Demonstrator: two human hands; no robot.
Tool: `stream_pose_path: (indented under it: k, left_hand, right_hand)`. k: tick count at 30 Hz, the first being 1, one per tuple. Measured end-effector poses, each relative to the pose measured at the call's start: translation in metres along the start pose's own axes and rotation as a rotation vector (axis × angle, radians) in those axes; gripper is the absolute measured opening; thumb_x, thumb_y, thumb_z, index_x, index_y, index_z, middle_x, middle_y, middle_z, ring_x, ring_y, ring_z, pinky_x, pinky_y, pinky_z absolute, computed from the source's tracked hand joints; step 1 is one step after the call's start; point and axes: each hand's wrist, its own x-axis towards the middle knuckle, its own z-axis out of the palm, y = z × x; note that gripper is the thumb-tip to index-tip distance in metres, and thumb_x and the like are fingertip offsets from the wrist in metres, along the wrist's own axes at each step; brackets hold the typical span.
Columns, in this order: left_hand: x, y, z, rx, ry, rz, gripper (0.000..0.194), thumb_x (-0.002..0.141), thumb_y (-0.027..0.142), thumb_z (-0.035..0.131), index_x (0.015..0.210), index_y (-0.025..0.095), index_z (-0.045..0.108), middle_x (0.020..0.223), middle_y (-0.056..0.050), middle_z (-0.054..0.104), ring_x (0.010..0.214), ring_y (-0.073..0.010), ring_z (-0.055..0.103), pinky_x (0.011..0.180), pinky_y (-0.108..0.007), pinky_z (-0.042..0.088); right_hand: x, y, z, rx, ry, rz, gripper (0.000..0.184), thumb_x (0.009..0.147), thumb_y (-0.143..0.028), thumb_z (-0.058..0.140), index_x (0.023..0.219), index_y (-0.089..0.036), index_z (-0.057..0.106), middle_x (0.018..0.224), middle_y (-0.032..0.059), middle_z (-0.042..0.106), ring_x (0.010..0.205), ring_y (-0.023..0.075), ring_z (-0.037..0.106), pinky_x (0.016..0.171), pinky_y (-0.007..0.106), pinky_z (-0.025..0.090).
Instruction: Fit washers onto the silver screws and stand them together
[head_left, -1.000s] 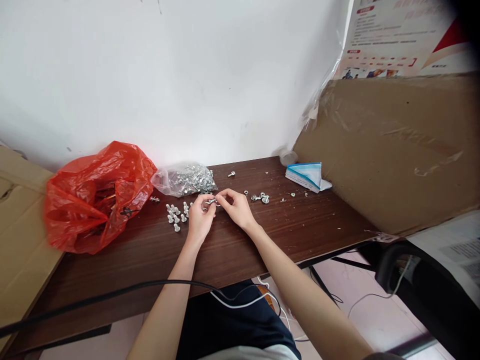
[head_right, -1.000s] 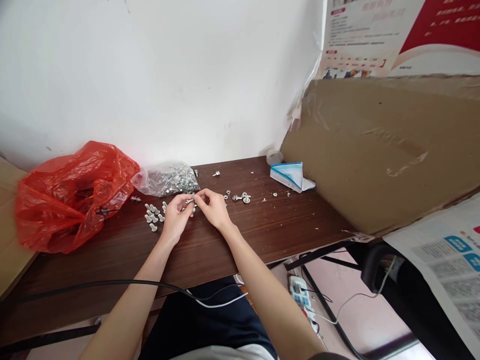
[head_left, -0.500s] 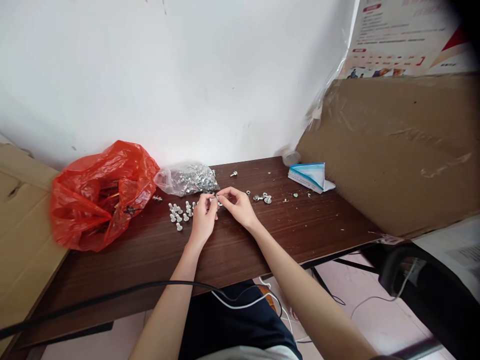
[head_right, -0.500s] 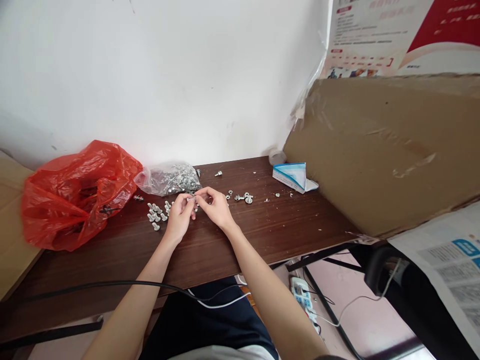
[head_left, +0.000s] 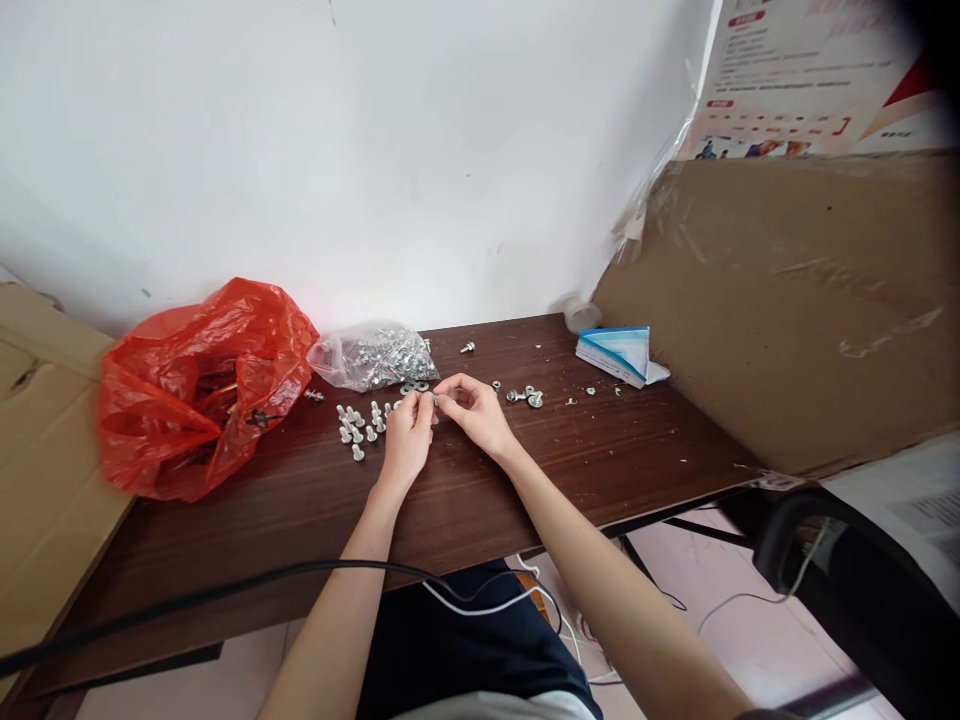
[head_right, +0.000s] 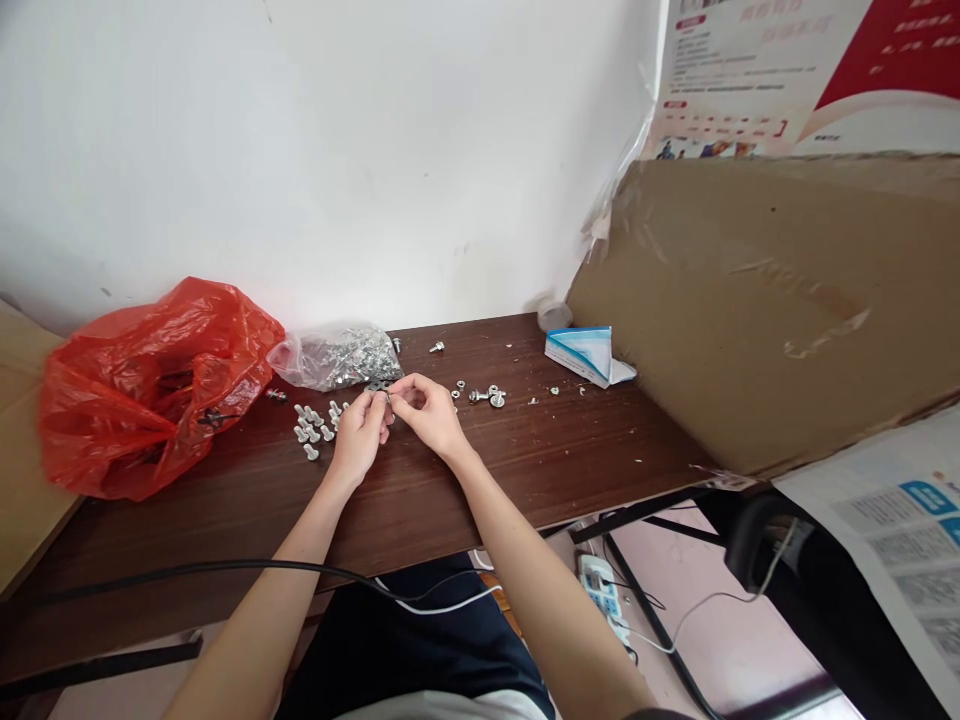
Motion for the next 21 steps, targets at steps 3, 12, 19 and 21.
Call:
stream_pose_path:
  k: [3,12,19,21]
  left_hand:
    - [0.0006,0.0017,0.0004,-0.136,0.011,-0.002,0.02,0.082,0.037,0.058,0.086,0.018,0.051,0.064,0.003,0.052,0.049,-0.0081,0.046,0.04,-0.019,0.035]
    - [0.0021,0.0041,-0.0005,-0.09,0.023,0.029,0.018,0.07,0.021,0.062,0.086,0.017,0.055,0.083,0.0,0.058,0.054,-0.0055,0.047,0.047,-0.019,0.038]
    - [0.0003,0.0026,-0.0012,-0.026,0.004,0.04,0.014,0.078,0.025,0.058,0.089,0.018,0.055,0.053,0.008,0.04,0.046,-0.0073,0.04,0.047,-0.02,0.033]
    - [-0.0007,0.0044,-0.0015,0.001,-0.016,0.054,0.014,0.08,0.027,0.057,0.09,0.018,0.054,0.055,0.007,0.044,0.047,-0.0074,0.042,0.048,-0.02,0.033]
  right_hand:
    - [0.0006,0.0011,-0.0005,-0.015,0.015,-0.008,0.016,0.073,-0.031,0.069,0.082,-0.019,0.063,0.079,0.0019,0.067,0.07,0.0158,0.063,0.07,0.031,0.052]
    - [0.0004,-0.0012,-0.001,-0.057,0.027,0.005,0.013,0.073,-0.03,0.065,0.081,-0.02,0.062,0.078,0.0012,0.065,0.07,0.0154,0.061,0.069,0.031,0.05]
    - [0.0014,-0.0052,-0.0007,0.033,0.01,0.039,0.014,0.072,-0.03,0.066,0.08,-0.02,0.062,0.076,0.0001,0.064,0.066,0.0139,0.06,0.065,0.029,0.05]
    - [0.0018,-0.0058,-0.0009,0.046,0.019,0.042,0.014,0.072,-0.031,0.067,0.079,-0.02,0.062,0.075,-0.0004,0.063,0.064,0.0133,0.058,0.064,0.028,0.05]
